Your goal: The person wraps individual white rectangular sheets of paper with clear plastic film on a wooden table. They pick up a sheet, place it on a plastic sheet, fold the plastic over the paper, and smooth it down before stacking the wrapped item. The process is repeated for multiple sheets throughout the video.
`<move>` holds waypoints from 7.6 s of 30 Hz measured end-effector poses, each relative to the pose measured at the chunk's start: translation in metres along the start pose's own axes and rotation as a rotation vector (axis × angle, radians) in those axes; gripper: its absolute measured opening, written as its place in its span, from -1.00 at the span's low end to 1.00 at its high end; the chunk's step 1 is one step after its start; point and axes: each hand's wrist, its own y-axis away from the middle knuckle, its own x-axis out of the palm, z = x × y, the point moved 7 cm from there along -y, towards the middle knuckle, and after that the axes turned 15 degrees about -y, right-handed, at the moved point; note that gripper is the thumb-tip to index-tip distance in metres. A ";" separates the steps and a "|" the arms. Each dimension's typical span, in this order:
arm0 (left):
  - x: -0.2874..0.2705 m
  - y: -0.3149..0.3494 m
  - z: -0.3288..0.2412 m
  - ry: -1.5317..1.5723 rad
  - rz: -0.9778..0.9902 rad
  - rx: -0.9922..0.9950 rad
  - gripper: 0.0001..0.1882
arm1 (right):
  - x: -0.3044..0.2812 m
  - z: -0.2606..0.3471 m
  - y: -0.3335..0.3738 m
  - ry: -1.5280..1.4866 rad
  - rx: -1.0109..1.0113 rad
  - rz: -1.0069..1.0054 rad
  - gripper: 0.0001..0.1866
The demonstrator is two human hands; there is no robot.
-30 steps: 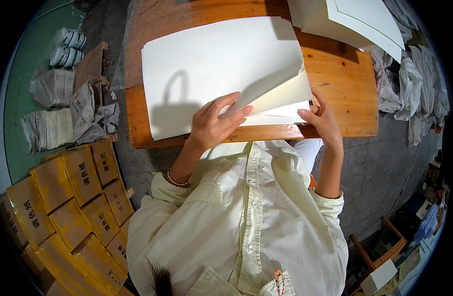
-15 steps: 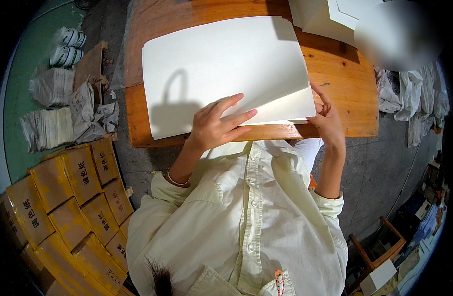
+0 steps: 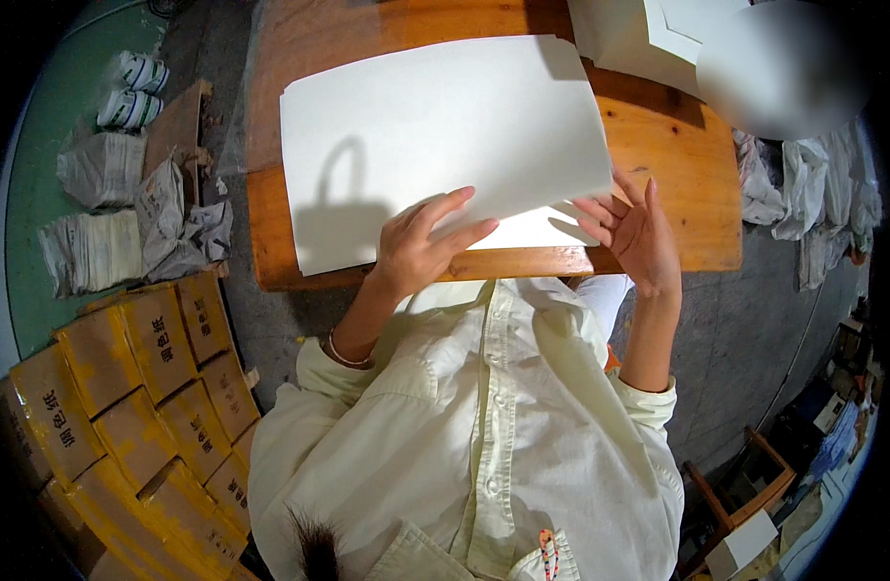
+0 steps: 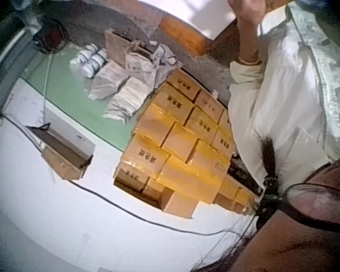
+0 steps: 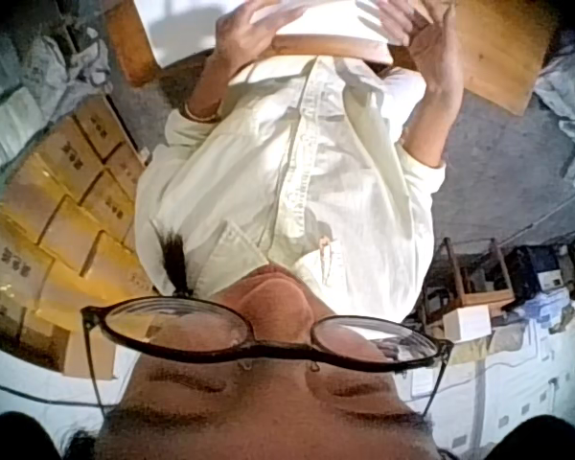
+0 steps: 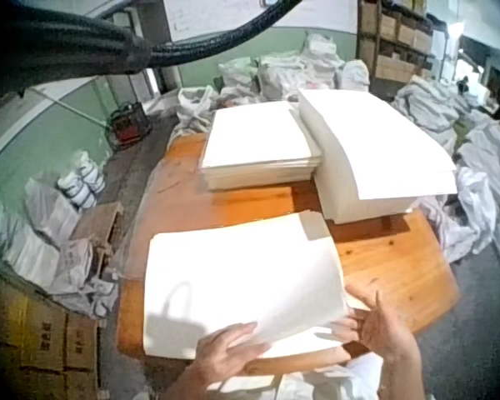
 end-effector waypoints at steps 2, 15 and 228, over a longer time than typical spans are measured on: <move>-0.002 -0.001 0.000 0.034 -0.004 -0.015 -0.61 | 0.000 -0.001 -0.005 -0.074 0.091 0.026 -0.29; -0.020 -0.012 -0.012 -0.110 -0.026 0.112 -0.55 | -0.003 0.012 -0.091 0.299 0.235 -0.040 -0.63; -0.325 -0.256 0.110 0.517 -0.261 -0.481 -0.65 | -0.123 0.019 0.172 0.199 -0.394 -0.457 -0.42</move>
